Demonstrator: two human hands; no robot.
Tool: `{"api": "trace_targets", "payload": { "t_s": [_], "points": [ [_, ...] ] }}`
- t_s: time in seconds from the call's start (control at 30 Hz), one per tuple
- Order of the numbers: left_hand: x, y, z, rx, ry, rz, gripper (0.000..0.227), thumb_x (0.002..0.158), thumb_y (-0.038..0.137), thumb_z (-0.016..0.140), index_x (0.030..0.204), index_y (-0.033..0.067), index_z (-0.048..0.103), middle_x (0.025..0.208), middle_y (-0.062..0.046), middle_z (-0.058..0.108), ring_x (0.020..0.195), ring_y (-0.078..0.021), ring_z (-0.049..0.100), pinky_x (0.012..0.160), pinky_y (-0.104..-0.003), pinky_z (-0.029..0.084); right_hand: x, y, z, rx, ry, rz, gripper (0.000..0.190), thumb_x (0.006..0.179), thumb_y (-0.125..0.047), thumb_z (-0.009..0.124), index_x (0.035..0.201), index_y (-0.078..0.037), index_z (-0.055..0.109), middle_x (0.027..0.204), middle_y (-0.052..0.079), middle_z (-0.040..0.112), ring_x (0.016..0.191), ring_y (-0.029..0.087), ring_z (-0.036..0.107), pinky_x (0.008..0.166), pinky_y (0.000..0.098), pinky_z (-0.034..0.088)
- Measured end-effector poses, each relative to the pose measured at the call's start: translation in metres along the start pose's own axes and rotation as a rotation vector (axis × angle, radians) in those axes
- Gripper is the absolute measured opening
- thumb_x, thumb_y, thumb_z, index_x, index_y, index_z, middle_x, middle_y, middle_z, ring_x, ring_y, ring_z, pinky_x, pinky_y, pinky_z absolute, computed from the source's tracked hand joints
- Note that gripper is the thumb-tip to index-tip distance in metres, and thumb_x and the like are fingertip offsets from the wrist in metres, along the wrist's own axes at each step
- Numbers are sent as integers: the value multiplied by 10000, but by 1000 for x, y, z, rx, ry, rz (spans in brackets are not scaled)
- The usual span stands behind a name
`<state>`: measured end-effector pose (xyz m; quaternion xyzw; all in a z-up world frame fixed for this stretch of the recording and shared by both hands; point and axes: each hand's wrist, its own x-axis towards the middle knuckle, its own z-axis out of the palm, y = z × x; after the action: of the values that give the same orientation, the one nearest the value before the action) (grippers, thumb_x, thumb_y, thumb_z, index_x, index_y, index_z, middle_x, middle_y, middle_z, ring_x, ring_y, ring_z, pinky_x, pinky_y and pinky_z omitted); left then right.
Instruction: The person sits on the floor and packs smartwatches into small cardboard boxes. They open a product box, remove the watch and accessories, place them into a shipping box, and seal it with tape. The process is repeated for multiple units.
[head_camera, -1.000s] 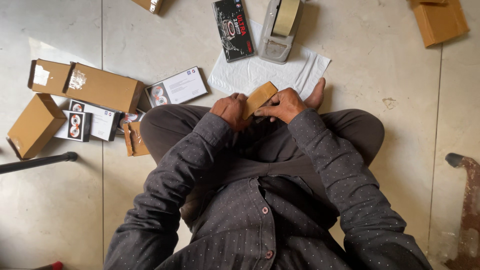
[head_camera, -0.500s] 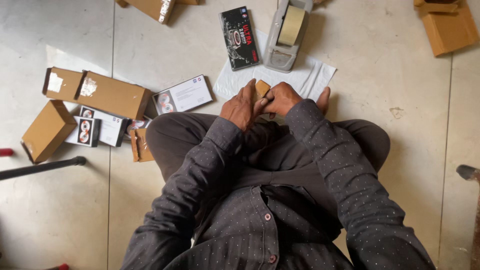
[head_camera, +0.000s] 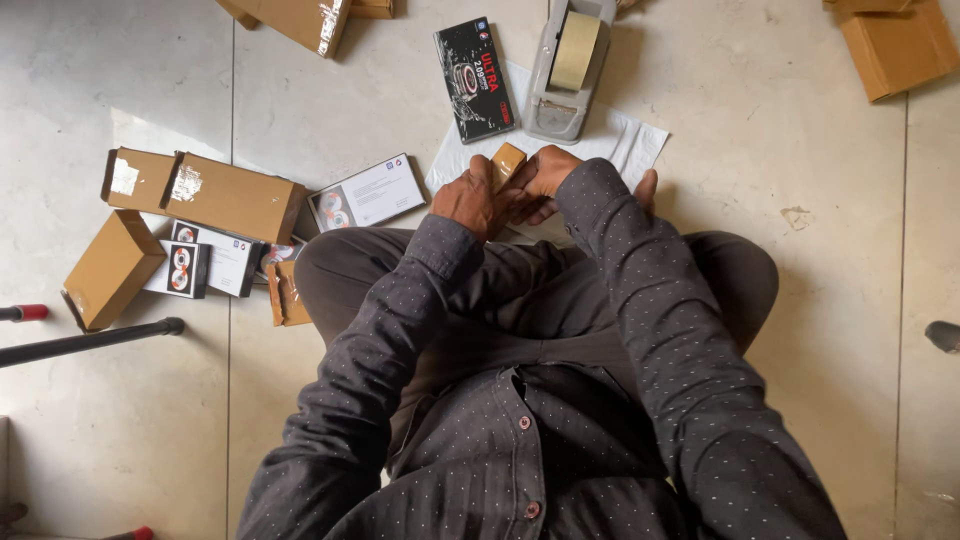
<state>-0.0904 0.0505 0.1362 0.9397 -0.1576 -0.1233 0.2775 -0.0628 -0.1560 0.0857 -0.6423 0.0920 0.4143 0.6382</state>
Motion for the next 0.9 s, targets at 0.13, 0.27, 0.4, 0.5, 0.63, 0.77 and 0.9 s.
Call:
{"api": "trace_targets", "payload": {
  "t_s": [0.13, 0.27, 0.4, 0.5, 0.63, 0.77, 0.9],
  "points": [
    [-10, -22, -2, 19, 83, 52, 532, 895, 462, 726, 1055, 13, 488, 885, -300, 704, 792, -458, 701, 665, -503, 555, -24, 48, -4, 79, 851, 154, 384, 827, -137, 706, 1175, 24, 689, 982, 144, 758, 845, 232, 741, 703, 343, 604],
    [-3, -48, 5, 54, 42, -17, 427, 984, 398, 681, 1133, 33, 515, 909, -259, 735, 817, -468, 696, 687, -552, 516, -17, 39, -1, 185, 731, 138, 462, 853, -250, 693, 1237, 3, 652, 1048, 146, 735, 928, 247, 710, 778, 356, 574],
    [15, -45, 4, 147, 182, 144, 420, 985, 267, 665, 1264, -9, 514, 935, -270, 720, 840, -447, 698, 719, -517, 537, -20, 40, 57, 230, 718, -82, 547, 880, -363, 680, 1300, -17, 614, 1115, 148, 711, 1011, 262, 678, 852, 369, 545],
    [23, -34, -16, -20, -21, -120, 566, 914, 466, 758, 1135, -7, 539, 908, -272, 718, 809, -394, 732, 672, -469, 576, -27, 59, 74, 246, 699, -183, 615, 900, -447, 670, 1346, -33, 586, 1164, 150, 694, 1074, 273, 654, 909, 378, 523],
    [1, -47, -39, -765, -68, -199, 617, 937, 458, 703, 1222, -64, 541, 1013, -244, 720, 812, -314, 775, 598, -396, 670, -17, 74, 57, 230, 820, -178, 708, 927, -560, 657, 1409, -53, 549, 1230, 152, 670, 1157, 288, 622, 984, 391, 493],
    [-10, -58, -16, -1093, -65, -407, 658, 951, 493, 561, 1362, -10, 459, 1212, -250, 645, 892, -369, 739, 610, -462, 650, -40, 64, 50, 238, 783, -524, 777, 934, -550, 667, 1488, -40, 477, 1303, 164, 645, 1189, 265, 611, 1025, 353, 488],
    [-1, -71, 6, -726, 205, 148, 683, 1117, 423, 523, 1606, 30, 252, 1470, -314, 526, 1306, -394, 598, 1077, -432, 489, -72, 41, 54, -267, 1045, -252, 668, 1020, -554, 660, 1603, -341, 409, 1583, 285, 280, 1433, 441, 317, 1138, 477, 290]
  ]
}}
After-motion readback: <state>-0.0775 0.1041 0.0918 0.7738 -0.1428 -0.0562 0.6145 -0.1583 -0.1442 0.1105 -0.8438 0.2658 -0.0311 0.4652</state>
